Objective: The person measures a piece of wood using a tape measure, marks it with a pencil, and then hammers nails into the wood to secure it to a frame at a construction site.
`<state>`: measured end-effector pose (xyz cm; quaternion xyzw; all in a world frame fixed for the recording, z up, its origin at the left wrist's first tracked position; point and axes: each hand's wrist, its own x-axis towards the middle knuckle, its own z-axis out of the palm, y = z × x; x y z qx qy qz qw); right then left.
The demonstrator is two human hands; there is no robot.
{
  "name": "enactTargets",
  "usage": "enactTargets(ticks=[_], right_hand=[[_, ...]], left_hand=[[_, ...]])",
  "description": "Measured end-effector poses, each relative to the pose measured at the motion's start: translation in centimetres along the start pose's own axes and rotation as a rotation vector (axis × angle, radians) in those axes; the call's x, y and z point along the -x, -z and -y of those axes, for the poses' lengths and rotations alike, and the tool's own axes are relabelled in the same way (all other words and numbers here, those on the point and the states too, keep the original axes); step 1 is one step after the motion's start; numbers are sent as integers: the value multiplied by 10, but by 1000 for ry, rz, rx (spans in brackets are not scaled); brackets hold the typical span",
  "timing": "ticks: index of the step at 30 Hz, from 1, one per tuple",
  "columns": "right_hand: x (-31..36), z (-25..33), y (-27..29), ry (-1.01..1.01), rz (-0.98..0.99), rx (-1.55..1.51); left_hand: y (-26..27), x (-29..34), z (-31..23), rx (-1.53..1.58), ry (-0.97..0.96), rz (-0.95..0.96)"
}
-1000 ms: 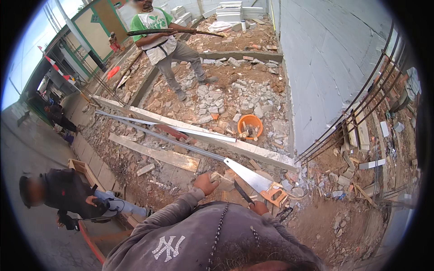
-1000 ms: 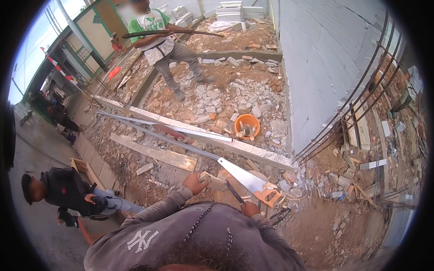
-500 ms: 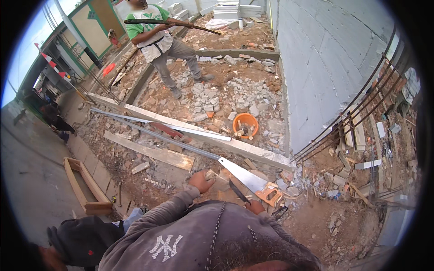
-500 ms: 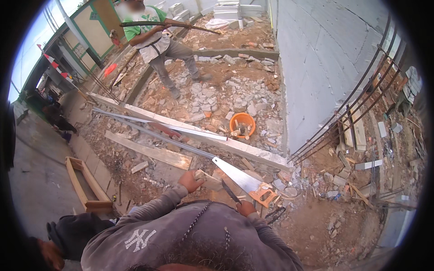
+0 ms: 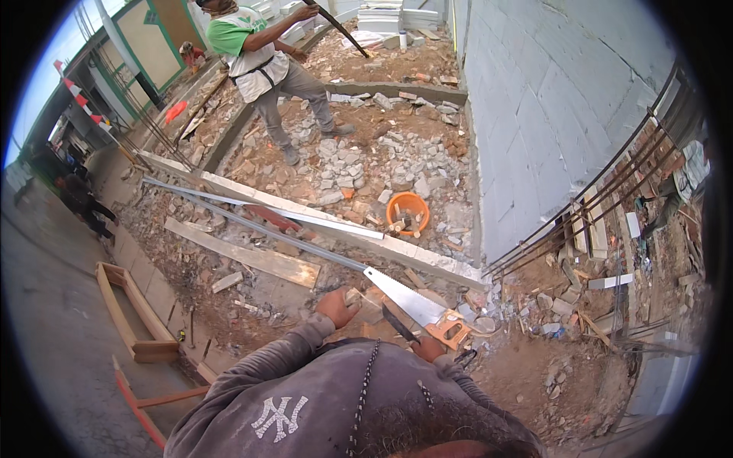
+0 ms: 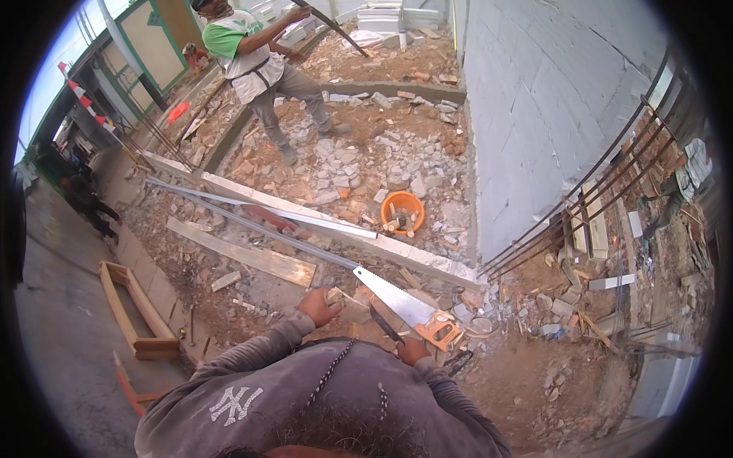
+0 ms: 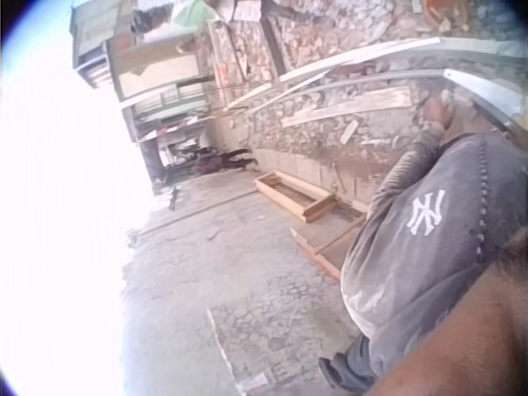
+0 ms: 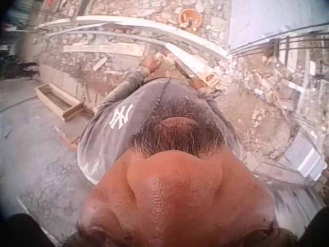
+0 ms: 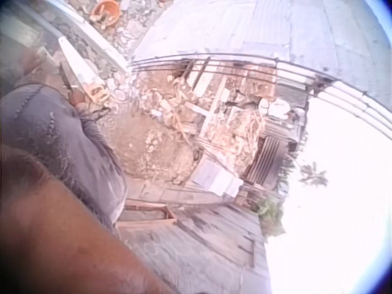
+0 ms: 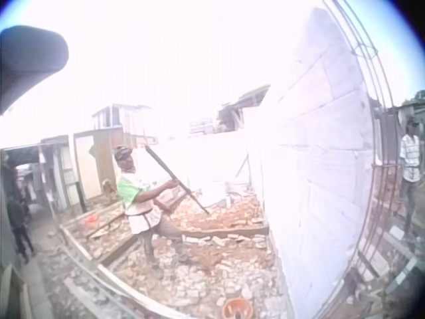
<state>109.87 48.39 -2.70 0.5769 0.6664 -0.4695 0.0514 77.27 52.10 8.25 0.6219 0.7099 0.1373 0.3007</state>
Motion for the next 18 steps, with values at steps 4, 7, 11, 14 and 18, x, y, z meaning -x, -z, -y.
enactTargets(ticks=[4, 7, 11, 14, 18], right_hand=[[-3, -8, -5, 6, -61, -18], [-6, -13, -8, 33, -109, 11], [2, 6, -3, 53, -167, 121], [1, 8, -8, 48, -163, 40], [2, 0, -25, 6, -206, 66]], left_hand=[[4, -3, -8, -22, -7, 23], [3, -5, -5, -62, 18, 43], [2, -7, 4, -74, -11, 52], [-2, -12, 12, -75, -11, 71], [-2, -12, 12, -68, -82, 93]])
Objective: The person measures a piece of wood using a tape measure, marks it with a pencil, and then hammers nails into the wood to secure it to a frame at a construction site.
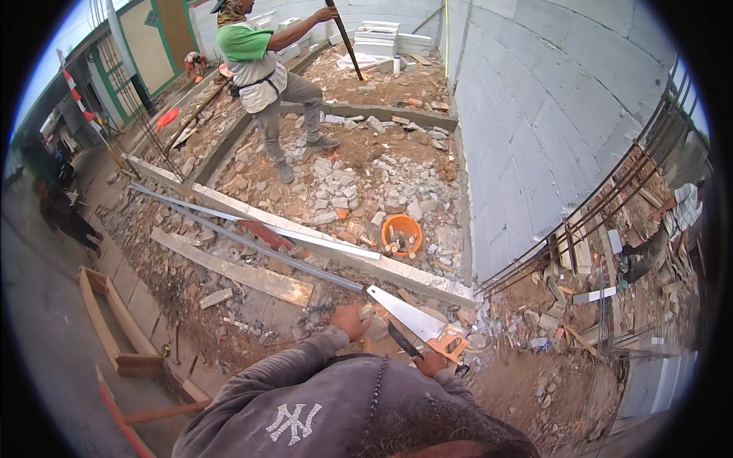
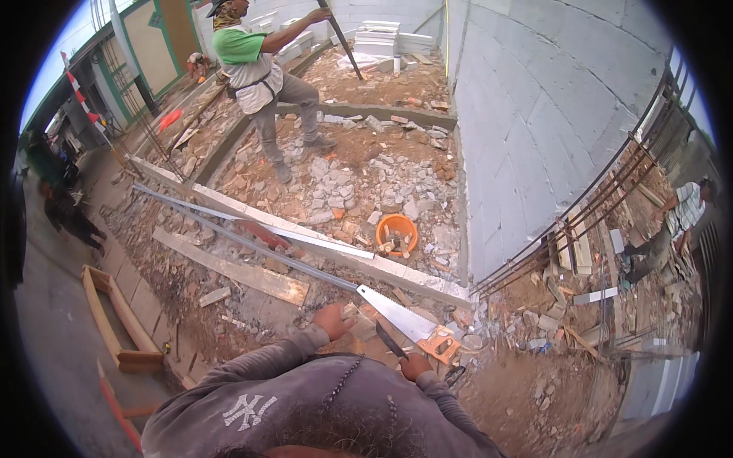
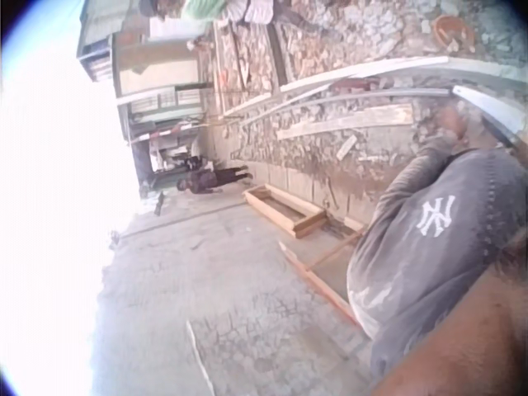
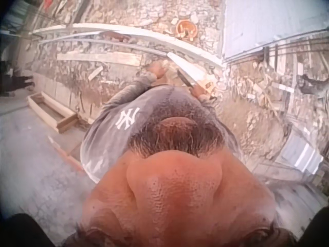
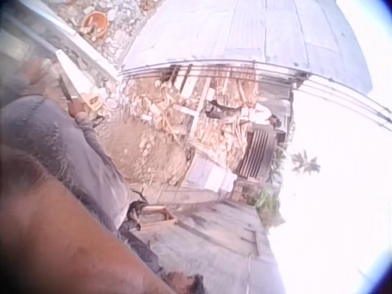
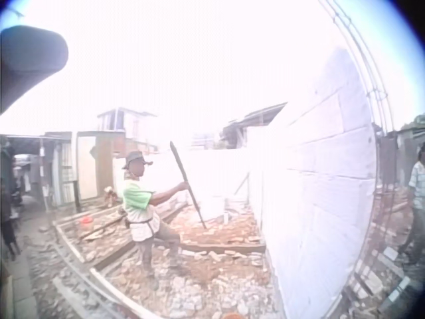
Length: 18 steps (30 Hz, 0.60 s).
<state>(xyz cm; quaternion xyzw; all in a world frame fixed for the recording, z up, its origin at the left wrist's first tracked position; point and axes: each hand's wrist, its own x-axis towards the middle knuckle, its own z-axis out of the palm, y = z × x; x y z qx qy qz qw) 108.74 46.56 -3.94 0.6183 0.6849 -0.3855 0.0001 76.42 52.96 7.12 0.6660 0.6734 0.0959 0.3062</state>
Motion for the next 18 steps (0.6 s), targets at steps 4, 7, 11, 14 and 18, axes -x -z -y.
enactTargets(ticks=[4, 7, 11, 14, 18], right_hand=[[7, 5, -16, -72, 63, -19], [17, 11, -23, -117, 51, -45], [28, 20, -37, -181, -19, -153], [33, 24, -43, -172, -77, -181], [34, 29, -54, -145, -209, -237]], left_hand=[[4, 4, 6, 5, -16, 36], [7, 7, 4, 44, -61, 19], [5, 10, 11, 45, -122, -4], [10, 11, 10, 46, -76, 95], [-1, 7, 23, 54, -119, 86]])
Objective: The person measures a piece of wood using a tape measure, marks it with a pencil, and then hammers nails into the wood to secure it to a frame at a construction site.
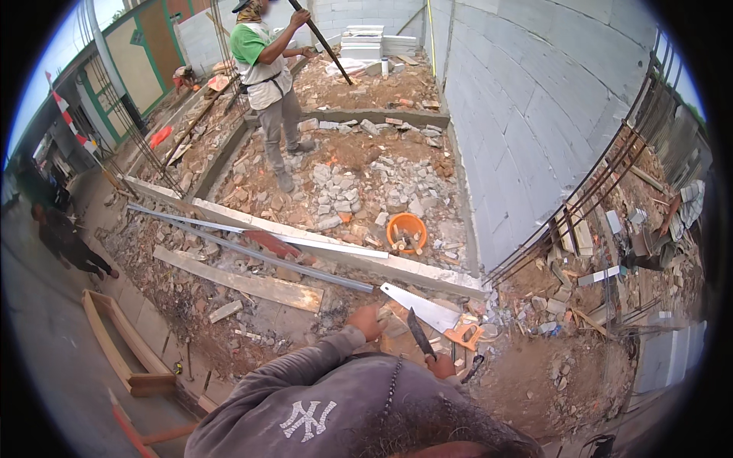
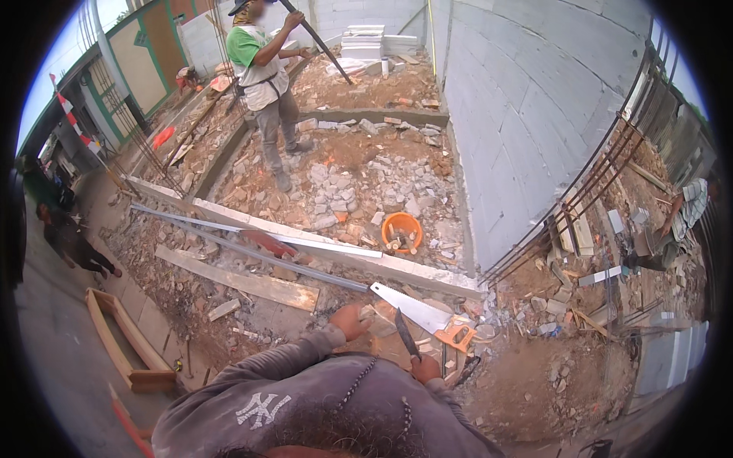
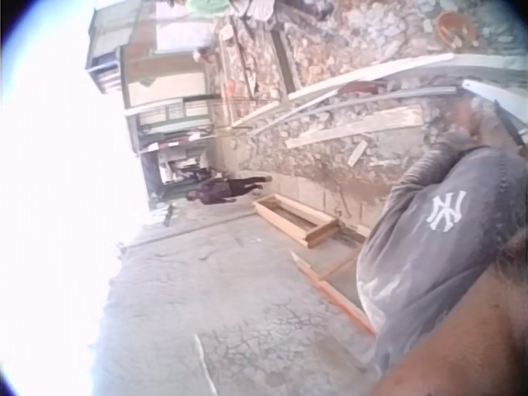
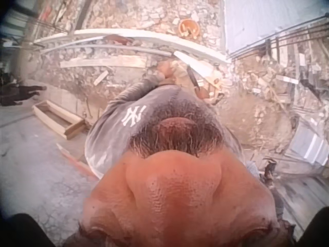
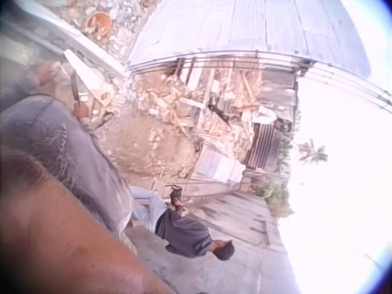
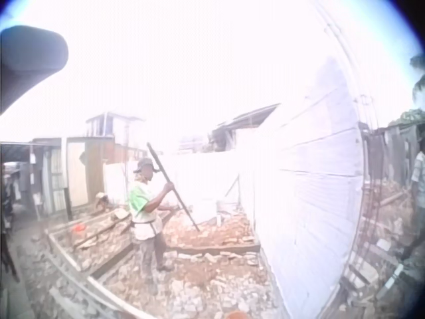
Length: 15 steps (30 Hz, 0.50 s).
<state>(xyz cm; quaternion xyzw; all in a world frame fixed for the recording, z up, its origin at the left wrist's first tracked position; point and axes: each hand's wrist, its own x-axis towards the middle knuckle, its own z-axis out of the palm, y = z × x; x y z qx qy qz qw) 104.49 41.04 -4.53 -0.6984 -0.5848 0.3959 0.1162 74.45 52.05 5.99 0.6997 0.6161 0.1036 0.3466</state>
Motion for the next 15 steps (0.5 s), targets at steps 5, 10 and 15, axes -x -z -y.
enactTargets(ticks=[5, 10, 15], right_hand=[[6, 5, -5, 34, -106, -93], [5, 14, -10, 57, -117, -73], [2, 4, -18, 52, -109, -73]], left_hand=[[2, 6, -4, -15, -32, -40], [-4, 5, 8, -13, -18, -20], [-4, 10, 2, -3, -59, -86]])
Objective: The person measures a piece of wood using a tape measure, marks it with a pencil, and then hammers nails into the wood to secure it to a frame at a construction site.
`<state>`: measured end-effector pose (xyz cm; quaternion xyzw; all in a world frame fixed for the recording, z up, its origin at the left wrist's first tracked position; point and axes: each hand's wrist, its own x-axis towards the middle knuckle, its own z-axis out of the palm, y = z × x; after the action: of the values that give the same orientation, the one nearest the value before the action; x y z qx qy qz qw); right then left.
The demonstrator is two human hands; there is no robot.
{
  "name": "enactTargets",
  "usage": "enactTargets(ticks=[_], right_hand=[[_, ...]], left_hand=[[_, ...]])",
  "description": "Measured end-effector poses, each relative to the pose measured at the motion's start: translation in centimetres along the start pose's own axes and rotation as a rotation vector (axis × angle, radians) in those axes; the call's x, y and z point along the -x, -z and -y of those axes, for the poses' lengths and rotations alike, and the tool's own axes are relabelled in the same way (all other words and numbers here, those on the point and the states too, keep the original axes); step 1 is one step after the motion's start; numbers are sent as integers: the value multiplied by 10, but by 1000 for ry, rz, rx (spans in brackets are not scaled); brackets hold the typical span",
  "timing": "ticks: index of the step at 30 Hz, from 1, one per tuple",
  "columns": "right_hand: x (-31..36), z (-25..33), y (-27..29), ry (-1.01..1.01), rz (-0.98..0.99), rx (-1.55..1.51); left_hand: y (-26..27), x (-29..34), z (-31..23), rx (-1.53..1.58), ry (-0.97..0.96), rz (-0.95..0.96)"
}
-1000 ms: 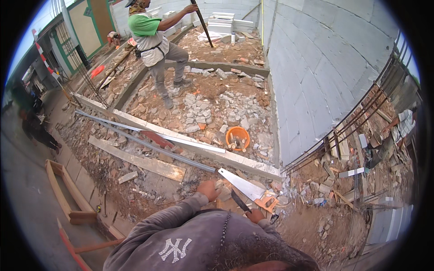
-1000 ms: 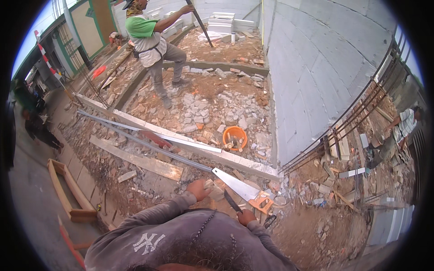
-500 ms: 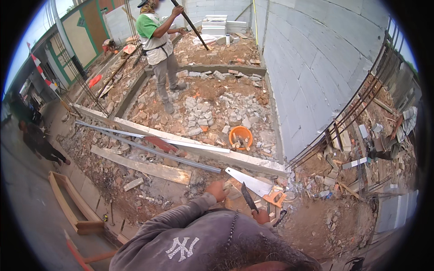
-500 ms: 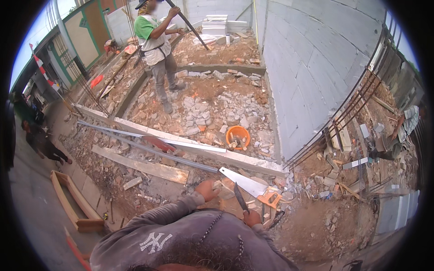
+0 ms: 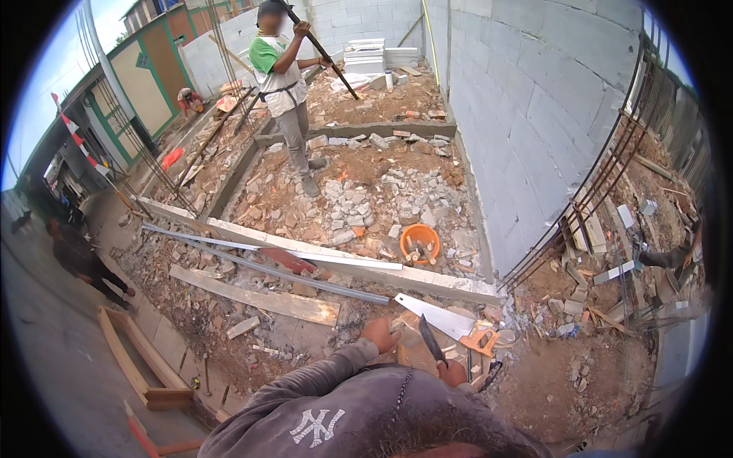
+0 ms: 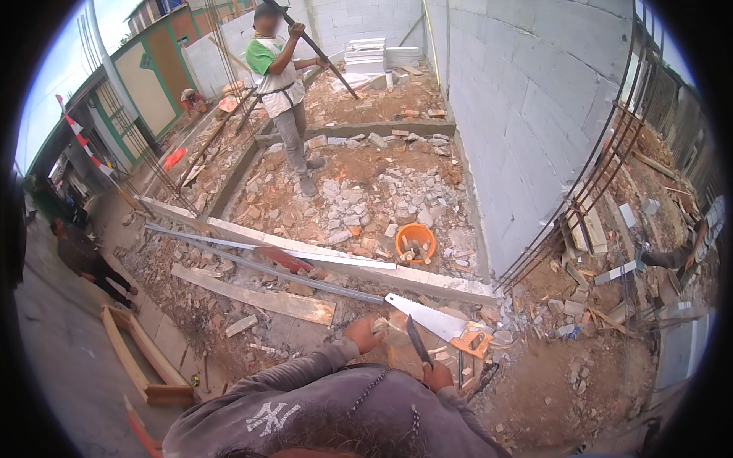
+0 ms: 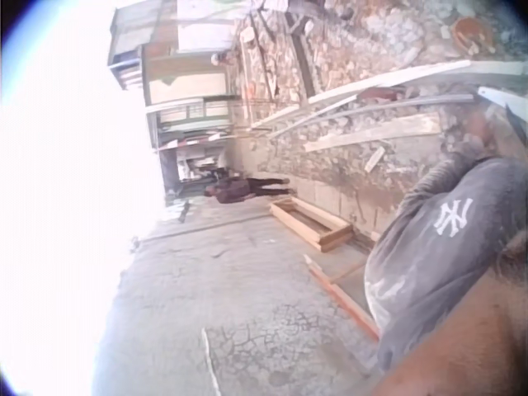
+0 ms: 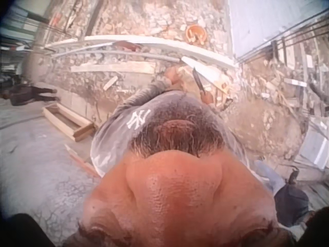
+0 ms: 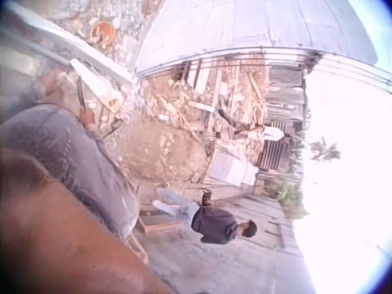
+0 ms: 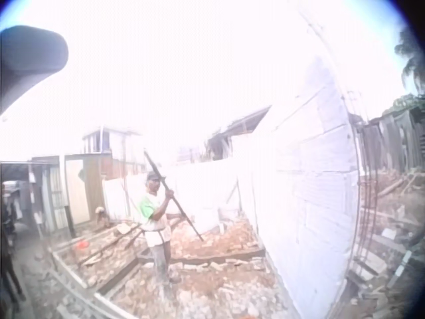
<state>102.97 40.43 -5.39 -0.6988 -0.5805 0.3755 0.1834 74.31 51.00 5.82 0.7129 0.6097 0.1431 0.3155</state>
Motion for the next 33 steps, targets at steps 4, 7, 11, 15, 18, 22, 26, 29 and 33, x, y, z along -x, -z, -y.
enactTargets(ticks=[4, 7, 11, 15, 18, 22, 26, 29, 33], right_hand=[[-3, -9, -3, -24, 14, 40], [-1, -6, -2, -30, 89, -8], [-5, -10, -6, 38, 6, -14], [-5, -11, -5, 40, 27, 7], [-5, -13, -3, 25, 21, 8], [-10, -13, 2, 26, 25, 25], [-12, 4, 5, 3, 53, 5], [-8, 13, 15, 45, 80, 16], [-2, 27, 21, 25, 78, -267]], left_hand=[[-3, 0, 2, -17, 13, 1], [-1, 6, 2, 19, -7, -40], [-3, 4, 2, 3, 8, 26], [-4, 6, 4, 20, 7, -46], [3, 7, -6, 23, 22, -31], [8, 7, -17, 15, 75, -9], [7, 11, -8, 8, 79, -50], [7, 9, -10, 50, 130, 3], [8, 16, -24, 95, 121, 13]])
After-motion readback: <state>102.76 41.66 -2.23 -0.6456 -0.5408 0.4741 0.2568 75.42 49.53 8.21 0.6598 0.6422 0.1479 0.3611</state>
